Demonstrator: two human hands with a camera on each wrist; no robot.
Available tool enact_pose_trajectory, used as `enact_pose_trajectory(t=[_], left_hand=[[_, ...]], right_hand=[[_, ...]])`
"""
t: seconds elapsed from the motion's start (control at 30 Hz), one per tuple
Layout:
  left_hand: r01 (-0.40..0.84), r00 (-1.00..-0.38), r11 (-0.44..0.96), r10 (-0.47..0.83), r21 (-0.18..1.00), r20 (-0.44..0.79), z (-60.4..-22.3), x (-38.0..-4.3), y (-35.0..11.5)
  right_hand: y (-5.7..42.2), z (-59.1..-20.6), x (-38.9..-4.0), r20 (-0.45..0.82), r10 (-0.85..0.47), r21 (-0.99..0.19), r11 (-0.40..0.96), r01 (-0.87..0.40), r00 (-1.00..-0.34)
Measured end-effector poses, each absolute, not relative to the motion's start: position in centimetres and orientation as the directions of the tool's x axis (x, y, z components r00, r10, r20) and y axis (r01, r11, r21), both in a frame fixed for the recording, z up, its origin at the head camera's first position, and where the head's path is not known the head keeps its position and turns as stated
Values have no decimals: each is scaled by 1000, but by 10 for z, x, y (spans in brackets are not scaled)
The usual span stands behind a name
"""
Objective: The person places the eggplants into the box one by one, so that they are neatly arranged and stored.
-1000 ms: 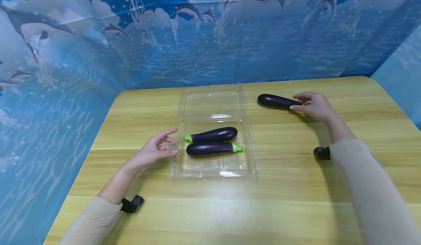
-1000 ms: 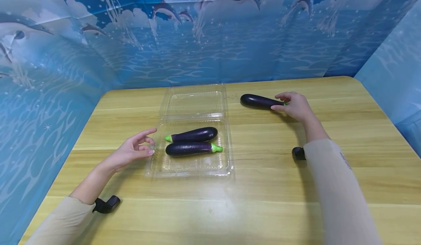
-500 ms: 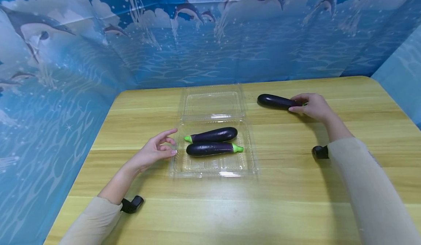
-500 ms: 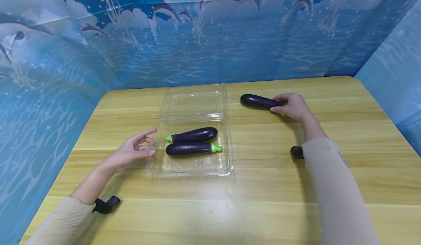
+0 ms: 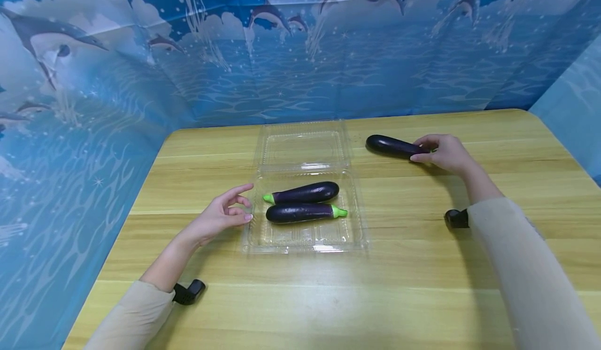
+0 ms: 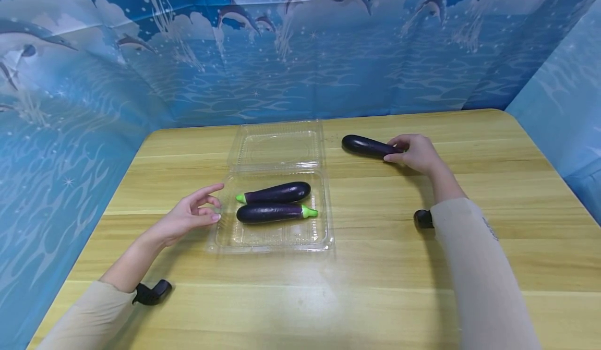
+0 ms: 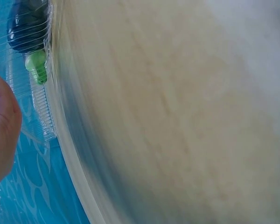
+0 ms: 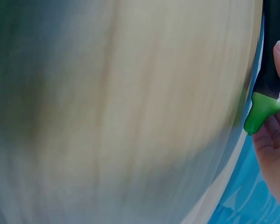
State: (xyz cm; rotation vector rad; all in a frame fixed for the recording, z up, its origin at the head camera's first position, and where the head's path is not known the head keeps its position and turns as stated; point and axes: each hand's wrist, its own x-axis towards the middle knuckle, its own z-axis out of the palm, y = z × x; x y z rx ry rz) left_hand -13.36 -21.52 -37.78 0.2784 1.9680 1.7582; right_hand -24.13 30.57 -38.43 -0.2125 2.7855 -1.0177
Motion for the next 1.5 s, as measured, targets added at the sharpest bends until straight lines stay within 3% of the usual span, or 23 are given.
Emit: enact_pose_trajectory(t=[1.5], left_hand=[[-148,-866,157,457,976,-205,-380,-134,-216]], right_hand=[[284,-355,-218,22,-262,-651,729,-213,-965]])
